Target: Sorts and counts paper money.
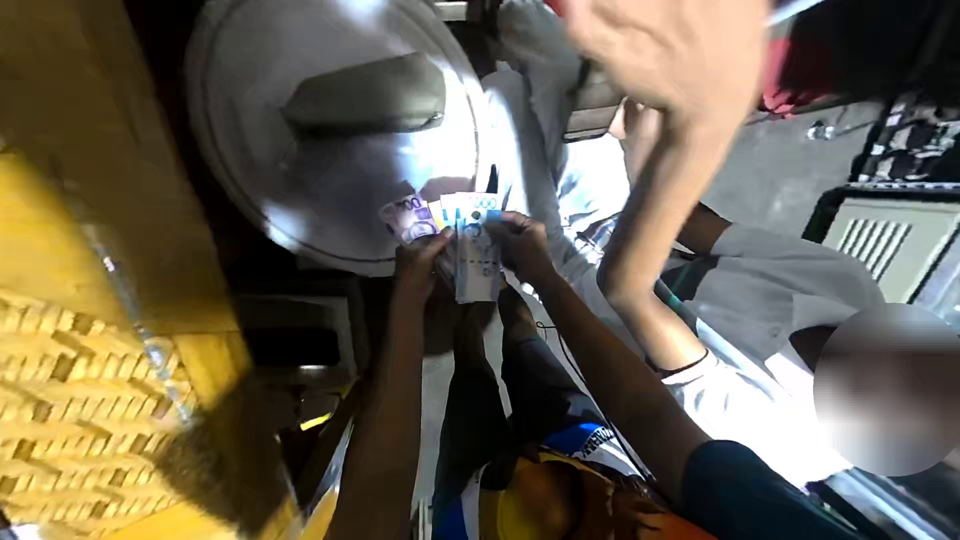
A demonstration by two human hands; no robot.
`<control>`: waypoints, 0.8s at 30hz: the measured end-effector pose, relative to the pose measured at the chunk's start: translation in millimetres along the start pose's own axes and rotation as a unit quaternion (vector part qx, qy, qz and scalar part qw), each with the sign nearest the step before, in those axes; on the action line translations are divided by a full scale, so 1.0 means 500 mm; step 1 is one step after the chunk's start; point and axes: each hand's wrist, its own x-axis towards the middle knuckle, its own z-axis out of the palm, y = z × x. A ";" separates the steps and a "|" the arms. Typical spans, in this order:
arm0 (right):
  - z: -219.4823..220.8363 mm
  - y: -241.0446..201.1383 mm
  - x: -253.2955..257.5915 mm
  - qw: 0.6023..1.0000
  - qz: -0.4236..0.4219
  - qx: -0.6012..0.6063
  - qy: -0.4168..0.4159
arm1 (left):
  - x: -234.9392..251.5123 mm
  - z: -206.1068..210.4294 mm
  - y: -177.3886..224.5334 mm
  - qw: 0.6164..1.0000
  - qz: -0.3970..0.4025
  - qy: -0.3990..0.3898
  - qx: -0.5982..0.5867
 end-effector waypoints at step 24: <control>0.022 -0.010 0.020 0.991 0.061 0.036 -0.109 | 0.028 -0.034 0.004 0.993 -0.114 -0.009 -0.012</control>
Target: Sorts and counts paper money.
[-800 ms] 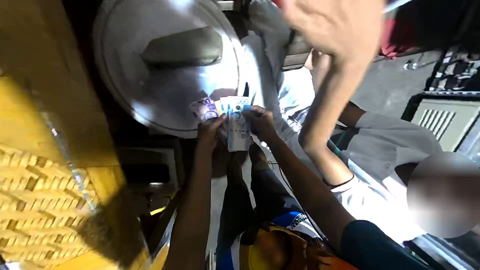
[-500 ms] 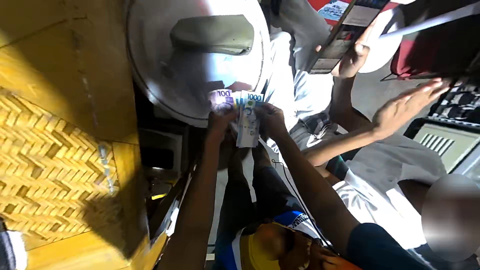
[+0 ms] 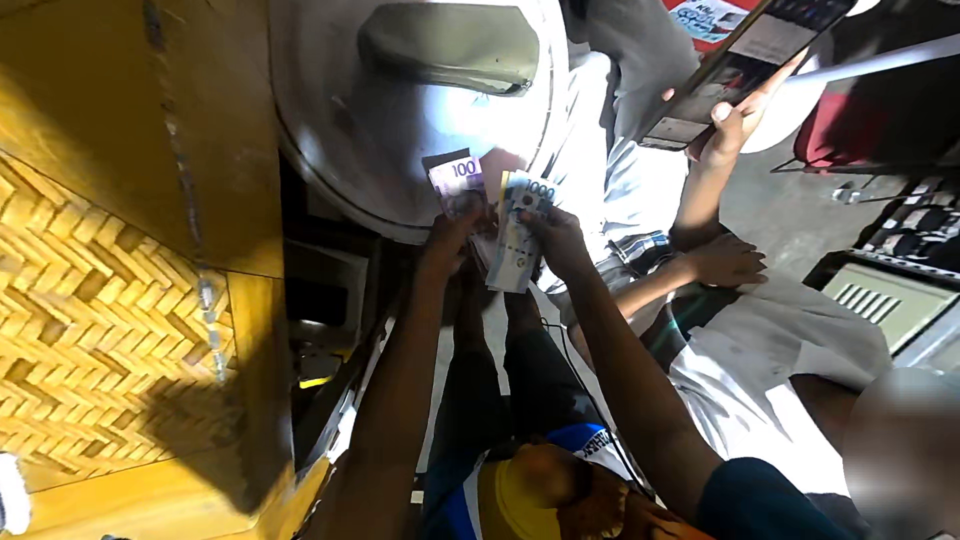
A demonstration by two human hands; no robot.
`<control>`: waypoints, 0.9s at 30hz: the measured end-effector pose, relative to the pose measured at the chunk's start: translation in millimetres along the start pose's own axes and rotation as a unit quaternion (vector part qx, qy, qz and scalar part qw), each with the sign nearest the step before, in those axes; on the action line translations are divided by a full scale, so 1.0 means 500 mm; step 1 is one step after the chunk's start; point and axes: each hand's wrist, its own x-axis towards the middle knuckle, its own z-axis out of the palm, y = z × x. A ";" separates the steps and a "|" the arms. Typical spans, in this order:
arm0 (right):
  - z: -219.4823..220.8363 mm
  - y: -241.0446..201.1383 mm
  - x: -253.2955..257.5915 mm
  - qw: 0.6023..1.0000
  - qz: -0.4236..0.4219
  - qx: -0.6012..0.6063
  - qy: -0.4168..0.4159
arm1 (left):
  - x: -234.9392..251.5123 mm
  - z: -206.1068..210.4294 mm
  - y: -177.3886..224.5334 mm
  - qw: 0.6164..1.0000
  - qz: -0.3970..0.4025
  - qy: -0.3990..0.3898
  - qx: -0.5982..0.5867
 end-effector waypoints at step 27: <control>0.020 0.008 -0.001 0.997 -0.050 0.018 0.049 | -0.009 0.003 -0.024 0.998 0.035 -0.032 -0.040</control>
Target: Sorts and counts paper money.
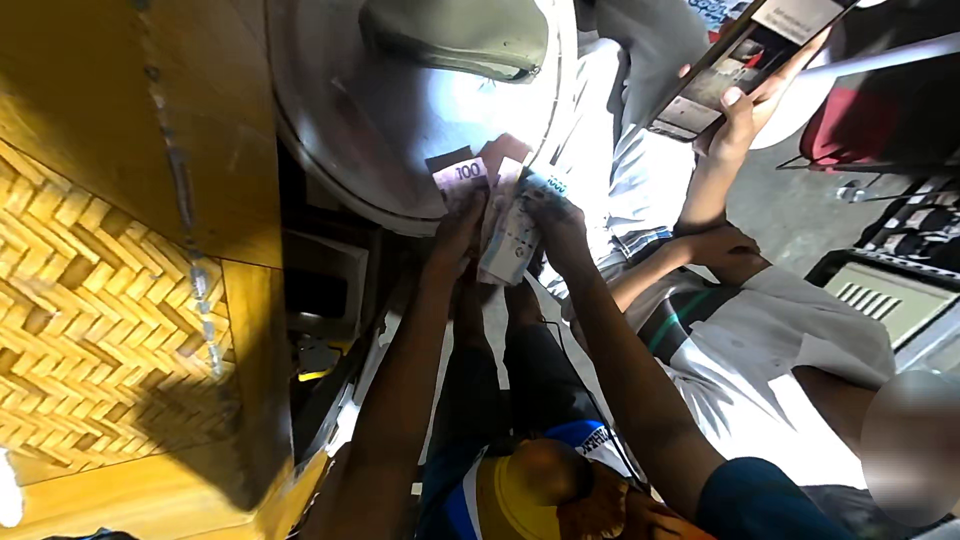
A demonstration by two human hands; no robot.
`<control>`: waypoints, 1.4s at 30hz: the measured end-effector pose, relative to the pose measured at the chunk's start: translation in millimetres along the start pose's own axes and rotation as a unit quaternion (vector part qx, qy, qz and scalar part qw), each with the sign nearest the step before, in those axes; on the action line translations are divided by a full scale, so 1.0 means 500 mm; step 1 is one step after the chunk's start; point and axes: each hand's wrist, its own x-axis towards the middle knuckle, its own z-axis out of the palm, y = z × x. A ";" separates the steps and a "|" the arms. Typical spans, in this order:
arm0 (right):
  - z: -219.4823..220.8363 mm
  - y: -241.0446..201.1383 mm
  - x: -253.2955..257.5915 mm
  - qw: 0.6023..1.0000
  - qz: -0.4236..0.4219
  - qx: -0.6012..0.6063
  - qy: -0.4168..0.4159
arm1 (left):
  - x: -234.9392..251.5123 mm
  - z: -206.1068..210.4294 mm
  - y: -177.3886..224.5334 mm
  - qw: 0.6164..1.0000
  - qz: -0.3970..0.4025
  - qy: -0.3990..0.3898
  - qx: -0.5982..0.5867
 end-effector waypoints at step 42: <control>0.027 0.002 -0.017 0.998 -0.017 0.061 0.005 | -0.036 0.023 0.005 0.988 0.093 0.125 0.005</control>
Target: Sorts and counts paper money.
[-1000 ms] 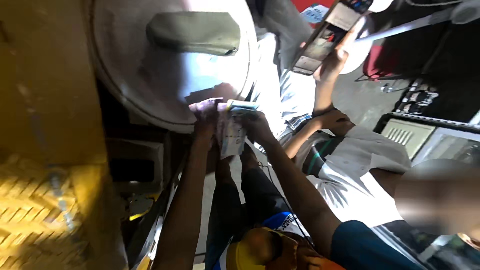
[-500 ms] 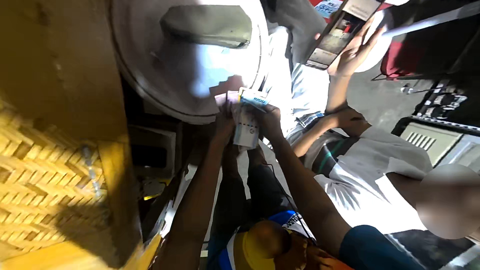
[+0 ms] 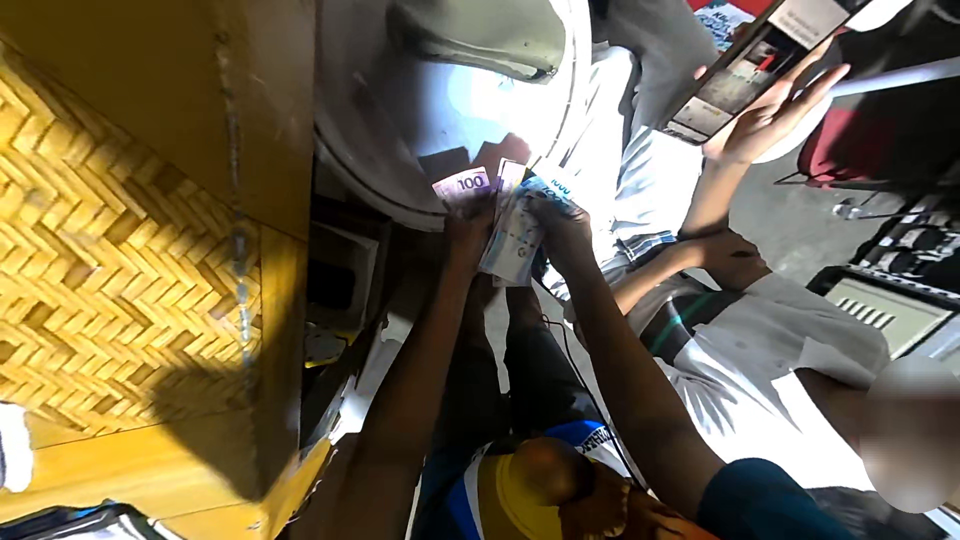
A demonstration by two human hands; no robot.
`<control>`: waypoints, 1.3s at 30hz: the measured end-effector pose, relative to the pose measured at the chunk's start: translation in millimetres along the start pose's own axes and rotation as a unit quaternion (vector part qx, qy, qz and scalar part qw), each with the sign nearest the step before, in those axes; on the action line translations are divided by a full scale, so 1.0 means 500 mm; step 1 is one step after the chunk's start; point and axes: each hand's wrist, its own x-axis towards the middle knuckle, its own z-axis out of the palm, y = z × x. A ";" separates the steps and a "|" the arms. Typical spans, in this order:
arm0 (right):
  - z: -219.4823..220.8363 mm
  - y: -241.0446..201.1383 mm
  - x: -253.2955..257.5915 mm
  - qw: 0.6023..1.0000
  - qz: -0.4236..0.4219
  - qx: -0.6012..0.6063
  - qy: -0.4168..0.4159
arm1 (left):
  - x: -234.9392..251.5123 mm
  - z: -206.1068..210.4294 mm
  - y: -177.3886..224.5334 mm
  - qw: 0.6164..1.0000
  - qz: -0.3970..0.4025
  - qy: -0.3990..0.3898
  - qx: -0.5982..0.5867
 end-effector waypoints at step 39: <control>0.021 -0.016 0.008 0.924 -0.306 -0.201 -0.114 | 0.014 -0.011 0.034 0.977 -0.069 -0.066 0.192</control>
